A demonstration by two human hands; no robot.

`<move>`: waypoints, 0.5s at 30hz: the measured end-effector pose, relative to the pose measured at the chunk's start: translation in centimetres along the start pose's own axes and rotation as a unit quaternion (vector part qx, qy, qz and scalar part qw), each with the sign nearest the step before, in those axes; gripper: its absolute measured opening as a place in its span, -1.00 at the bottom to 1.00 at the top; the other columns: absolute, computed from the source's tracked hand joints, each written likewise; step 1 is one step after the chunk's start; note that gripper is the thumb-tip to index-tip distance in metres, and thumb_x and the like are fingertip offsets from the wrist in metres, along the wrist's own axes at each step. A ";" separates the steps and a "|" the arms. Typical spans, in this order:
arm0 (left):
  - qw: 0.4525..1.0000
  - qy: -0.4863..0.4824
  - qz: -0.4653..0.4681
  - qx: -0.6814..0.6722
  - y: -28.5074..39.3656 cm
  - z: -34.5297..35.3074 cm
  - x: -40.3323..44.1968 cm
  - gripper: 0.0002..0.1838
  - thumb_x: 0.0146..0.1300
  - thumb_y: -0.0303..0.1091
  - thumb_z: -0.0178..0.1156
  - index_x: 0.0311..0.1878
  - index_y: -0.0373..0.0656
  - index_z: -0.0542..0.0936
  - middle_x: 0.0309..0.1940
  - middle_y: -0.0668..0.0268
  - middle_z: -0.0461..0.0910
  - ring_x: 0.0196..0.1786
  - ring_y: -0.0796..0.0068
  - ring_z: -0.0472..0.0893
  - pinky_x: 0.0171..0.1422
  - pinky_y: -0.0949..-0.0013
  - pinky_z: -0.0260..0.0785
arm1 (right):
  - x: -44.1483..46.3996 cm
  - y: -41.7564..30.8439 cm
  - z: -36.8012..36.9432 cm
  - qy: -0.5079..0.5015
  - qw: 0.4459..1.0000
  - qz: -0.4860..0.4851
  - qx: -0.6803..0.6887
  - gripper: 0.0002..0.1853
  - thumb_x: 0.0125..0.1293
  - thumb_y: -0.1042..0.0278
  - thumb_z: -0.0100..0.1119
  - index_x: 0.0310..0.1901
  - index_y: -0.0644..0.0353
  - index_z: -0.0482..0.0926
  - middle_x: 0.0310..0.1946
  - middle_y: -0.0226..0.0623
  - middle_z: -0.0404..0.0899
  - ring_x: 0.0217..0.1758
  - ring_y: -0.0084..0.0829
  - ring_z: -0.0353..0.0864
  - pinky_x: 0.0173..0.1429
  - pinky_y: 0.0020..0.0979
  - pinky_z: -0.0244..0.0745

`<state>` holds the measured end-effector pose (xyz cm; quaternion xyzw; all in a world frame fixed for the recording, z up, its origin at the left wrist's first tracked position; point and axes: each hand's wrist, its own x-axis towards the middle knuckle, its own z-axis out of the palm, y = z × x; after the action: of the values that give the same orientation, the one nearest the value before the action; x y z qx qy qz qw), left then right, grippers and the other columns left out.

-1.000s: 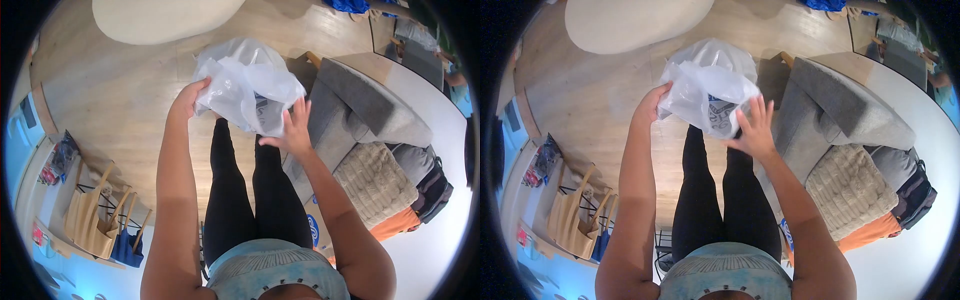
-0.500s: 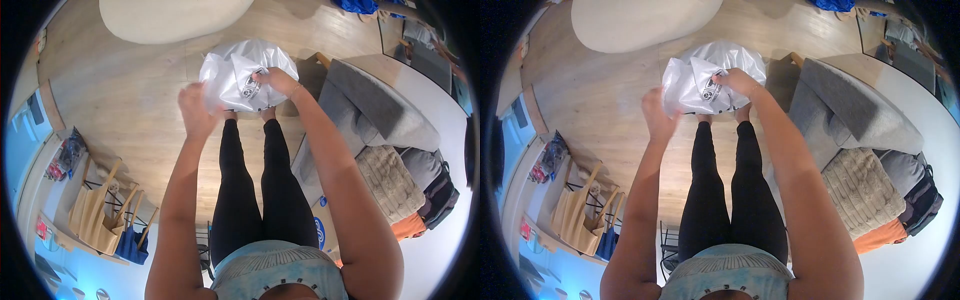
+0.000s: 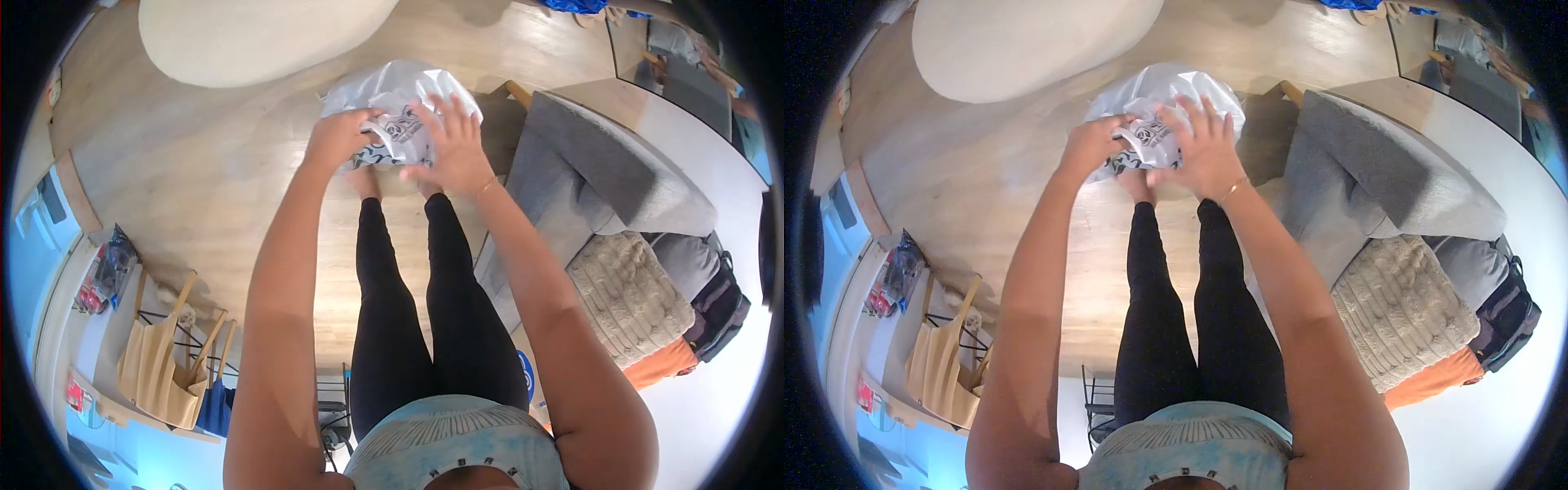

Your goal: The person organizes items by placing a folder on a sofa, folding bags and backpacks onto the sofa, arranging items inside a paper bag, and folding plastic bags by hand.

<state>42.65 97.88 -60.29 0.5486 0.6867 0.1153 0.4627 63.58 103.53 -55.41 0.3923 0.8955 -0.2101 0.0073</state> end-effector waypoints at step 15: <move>0.956 0.173 -0.166 0.171 -1.2 1.3 -3.9 -0.35 -0.02 0.03 0.32 0.12 -0.08 0.45 0.10 0.13 0.45 0.12 0.06 0.43 0.17 0.19 0.27 | 2.6 3.8 4.3 -0.145 0.988 -0.012 0.058 -0.25 -0.19 -0.32 0.32 -0.15 0.20 0.43 -0.27 -0.22 0.51 -0.25 -0.18 0.61 -0.18 -0.23 0.48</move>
<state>42.78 93.59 -59.80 0.4694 0.8472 0.0107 0.2486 63.84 105.98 -61.21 0.3463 0.8763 -0.3159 0.1115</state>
